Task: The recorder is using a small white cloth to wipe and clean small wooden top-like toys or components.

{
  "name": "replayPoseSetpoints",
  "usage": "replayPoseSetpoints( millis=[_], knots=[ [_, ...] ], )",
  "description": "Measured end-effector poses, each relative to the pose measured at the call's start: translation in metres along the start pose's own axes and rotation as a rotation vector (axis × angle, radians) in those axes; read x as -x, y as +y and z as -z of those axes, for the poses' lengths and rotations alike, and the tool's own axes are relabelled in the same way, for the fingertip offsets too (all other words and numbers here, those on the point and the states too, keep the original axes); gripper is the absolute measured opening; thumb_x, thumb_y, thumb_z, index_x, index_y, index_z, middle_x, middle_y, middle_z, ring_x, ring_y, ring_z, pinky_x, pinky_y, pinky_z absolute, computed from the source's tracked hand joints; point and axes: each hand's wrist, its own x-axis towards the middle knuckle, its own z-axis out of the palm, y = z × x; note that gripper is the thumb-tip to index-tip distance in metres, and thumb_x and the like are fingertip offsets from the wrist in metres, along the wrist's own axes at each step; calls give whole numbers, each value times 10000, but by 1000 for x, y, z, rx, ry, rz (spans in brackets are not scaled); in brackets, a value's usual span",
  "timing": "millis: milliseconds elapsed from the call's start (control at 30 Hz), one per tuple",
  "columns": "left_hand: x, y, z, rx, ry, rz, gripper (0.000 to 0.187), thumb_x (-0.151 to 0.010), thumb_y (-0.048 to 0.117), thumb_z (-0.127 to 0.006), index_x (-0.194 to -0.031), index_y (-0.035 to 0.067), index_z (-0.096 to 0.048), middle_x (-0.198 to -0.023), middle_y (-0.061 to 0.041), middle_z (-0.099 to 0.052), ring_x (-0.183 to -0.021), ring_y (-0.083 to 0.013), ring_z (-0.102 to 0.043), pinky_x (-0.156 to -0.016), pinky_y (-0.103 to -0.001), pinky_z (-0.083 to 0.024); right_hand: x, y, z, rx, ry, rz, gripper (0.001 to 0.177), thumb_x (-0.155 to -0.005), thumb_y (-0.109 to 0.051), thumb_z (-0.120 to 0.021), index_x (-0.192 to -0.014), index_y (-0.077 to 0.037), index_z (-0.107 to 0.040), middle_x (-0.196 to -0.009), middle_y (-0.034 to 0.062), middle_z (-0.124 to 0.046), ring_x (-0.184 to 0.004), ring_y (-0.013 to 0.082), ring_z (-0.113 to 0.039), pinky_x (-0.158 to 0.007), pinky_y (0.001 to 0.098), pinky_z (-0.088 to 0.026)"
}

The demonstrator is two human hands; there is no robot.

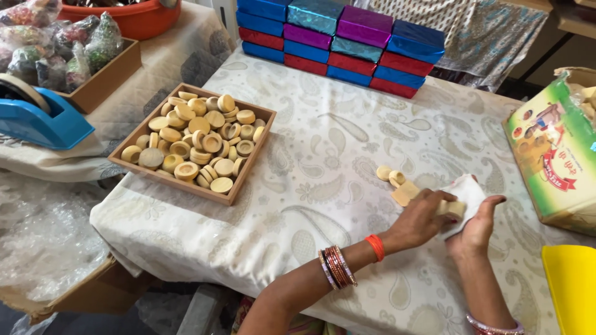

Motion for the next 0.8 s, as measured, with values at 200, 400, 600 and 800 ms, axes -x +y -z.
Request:
replayPoseSetpoints(
  millis=[200, 400, 600, 800],
  knots=[
    [-3, -2, 16, 39, 174, 56, 476, -925, 228, -752, -1345, 73, -590, -1212, -217, -619, -1141, -374, -602, -982, -452, -508, 20, -3, -42, 28, -55, 48, 897, -971, -768, -242, -1627, -166, -348, -1564, -2, -472, -1384, 176, -466, -1176, 374, -353],
    [0, 8, -2, 104, 63, -32, 474, -860, 151, -797, -1296, 64, -634, -1190, -204, -639, -1097, -342, -642, -931, -421, -539, -14, 1, 4, -34, 12, 53, 860, -990, -753, -237, -1571, -147, -423, -1497, 58, -524, -1316, 227, -524, -1128, 401, -420],
    [-11, -2, 6, 216, 87, 38, 435, -837, 55, -739, -1259, 20, -636, -1141, -182, -670, -1020, -317, -690, -824, -403, -582, 11, 2, -27, -77, 172, -64, 805, -988, -726, -242, -1532, -193, -502, -1417, 25, -572, -1233, 205, -536, -1054, 389, -406],
    [-13, 3, 19, -13, 265, 5, 434, -830, 27, -807, -1241, 19, -668, -1137, -177, -656, -1019, -311, -651, -842, -411, -559, 19, 0, -42, -165, -53, -35, 827, -985, -702, -247, -1621, -180, -333, -1516, 4, -510, -1383, 166, -494, -1188, 379, -360]
  ],
)
